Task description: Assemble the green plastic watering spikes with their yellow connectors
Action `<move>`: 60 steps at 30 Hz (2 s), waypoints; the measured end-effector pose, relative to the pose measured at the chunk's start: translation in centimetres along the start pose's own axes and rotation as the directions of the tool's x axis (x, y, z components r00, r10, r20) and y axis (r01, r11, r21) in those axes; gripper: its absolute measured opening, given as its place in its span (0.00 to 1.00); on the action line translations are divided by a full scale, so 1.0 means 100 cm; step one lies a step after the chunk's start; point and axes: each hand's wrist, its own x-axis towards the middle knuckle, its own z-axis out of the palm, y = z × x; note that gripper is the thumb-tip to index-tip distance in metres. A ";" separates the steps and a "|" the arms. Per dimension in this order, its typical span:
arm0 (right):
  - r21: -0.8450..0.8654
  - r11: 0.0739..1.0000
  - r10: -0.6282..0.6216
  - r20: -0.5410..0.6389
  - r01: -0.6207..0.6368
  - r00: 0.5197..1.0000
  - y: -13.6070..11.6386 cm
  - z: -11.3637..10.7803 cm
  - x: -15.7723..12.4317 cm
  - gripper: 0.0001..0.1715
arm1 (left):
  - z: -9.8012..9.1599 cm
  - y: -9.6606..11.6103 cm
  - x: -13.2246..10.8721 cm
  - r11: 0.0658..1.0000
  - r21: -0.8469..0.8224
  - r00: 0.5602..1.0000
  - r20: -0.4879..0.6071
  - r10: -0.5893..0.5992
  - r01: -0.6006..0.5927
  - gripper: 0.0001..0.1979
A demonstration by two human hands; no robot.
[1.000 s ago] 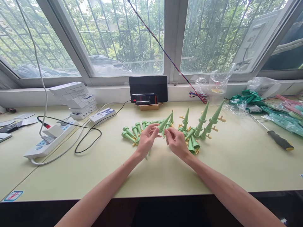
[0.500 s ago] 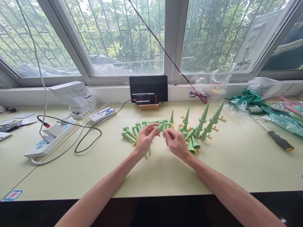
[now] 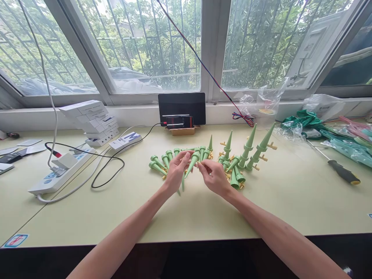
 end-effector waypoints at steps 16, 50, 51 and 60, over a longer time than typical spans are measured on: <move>0.159 0.977 0.141 0.024 -0.143 0.990 -0.005 0.000 -0.001 0.22 | -0.004 0.001 0.000 0.999 -0.045 0.984 0.179 0.012 -0.004 0.15; 0.117 0.970 0.225 -0.092 -0.214 0.970 -0.001 0.000 0.001 0.22 | -0.001 0.001 -0.006 0.889 0.316 0.941 0.056 0.333 -0.333 0.08; 0.125 0.968 0.231 -0.093 -0.219 0.968 0.000 -0.001 0.001 0.21 | -0.001 0.000 -0.006 0.887 0.326 0.942 0.043 0.331 -0.327 0.08; 0.174 0.954 0.259 -0.077 -0.243 0.963 0.001 0.000 -0.002 0.21 | 0.002 -0.004 -0.005 0.874 0.421 0.958 -0.039 0.286 -0.244 0.10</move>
